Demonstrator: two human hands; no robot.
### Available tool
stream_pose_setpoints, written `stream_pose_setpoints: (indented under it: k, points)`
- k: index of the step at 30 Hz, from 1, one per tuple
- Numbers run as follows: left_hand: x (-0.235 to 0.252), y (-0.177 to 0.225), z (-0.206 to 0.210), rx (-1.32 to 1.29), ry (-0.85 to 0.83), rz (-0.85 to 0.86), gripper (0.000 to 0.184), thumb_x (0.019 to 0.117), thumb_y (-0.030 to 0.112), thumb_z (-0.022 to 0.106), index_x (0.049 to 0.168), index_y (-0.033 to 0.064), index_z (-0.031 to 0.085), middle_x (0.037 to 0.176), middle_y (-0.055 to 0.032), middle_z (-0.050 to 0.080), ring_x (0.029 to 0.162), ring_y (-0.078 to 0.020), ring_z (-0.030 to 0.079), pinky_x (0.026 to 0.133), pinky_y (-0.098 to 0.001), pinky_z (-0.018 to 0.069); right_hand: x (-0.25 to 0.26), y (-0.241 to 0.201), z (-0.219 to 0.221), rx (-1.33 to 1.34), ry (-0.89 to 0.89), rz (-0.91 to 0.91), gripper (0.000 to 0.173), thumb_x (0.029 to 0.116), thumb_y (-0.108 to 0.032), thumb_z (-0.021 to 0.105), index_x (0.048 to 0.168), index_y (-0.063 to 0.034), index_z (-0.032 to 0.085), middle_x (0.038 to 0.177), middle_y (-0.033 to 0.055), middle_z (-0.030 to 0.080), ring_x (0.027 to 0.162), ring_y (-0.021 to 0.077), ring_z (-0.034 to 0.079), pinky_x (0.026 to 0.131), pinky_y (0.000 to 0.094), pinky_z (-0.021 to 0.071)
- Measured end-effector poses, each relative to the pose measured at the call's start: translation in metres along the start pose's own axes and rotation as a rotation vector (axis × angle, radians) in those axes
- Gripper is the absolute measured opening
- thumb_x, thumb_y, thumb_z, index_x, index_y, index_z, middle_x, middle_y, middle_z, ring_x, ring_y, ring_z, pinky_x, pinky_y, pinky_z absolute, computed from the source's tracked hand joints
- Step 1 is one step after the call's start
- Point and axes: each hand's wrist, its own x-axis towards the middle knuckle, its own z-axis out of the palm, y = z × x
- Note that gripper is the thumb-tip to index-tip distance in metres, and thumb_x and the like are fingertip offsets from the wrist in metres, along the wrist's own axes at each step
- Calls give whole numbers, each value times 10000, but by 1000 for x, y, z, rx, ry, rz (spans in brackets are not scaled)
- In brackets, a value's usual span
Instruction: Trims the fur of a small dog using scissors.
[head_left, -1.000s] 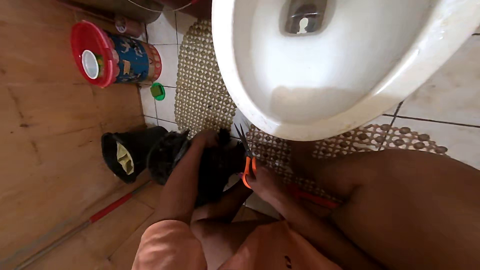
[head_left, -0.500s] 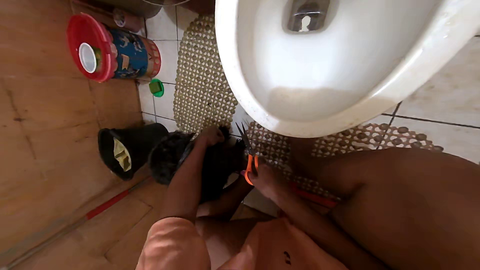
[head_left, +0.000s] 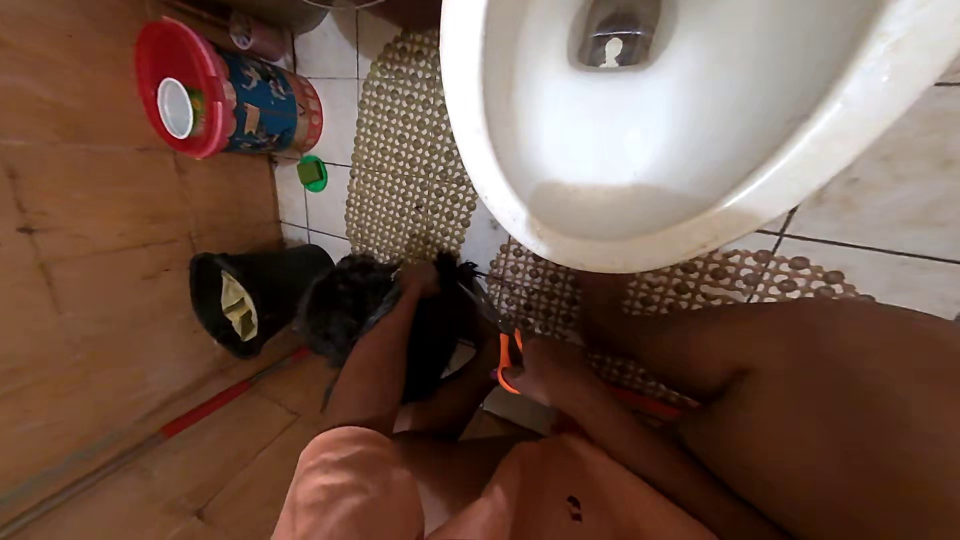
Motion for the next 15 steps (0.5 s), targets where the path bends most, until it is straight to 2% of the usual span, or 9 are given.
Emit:
stream_pose_setpoints:
  k: [2,4,9,15]
  points:
    - [0,-2,0,1,0,14,417,1023,299,608,1321,8,631,1418,-254,571,1350,-447,512,1047,-689,406,0,-1,0,-26,-28,-17,651,982,-559,592,1269,24,628,1247,234,656,1208,385,625,975,593,491]
    - [-6,1,-4,18,-5,16,408,1034,277,593,1320,-12,623,1429,-257,561,1360,-442,505,1060,-678,397,1,-2,0,-16,-70,-52,629,984,-560,593,1231,15,651,1236,230,659,1191,384,630,967,600,493]
    - [-8,6,-12,31,9,12,397,1026,235,618,1325,-26,619,1442,-273,542,1382,-444,479,1097,-642,381,14,-2,1,29,-68,-125,616,993,-529,599,1297,7,624,1245,236,655,1201,391,624,987,608,481]
    - [-9,8,-18,8,20,-4,393,1029,204,610,1339,-36,609,1458,-278,527,1398,-446,460,1116,-632,367,31,-5,1,63,-53,-172,574,995,-510,595,1298,-23,636,1250,219,663,1192,378,633,973,617,486]
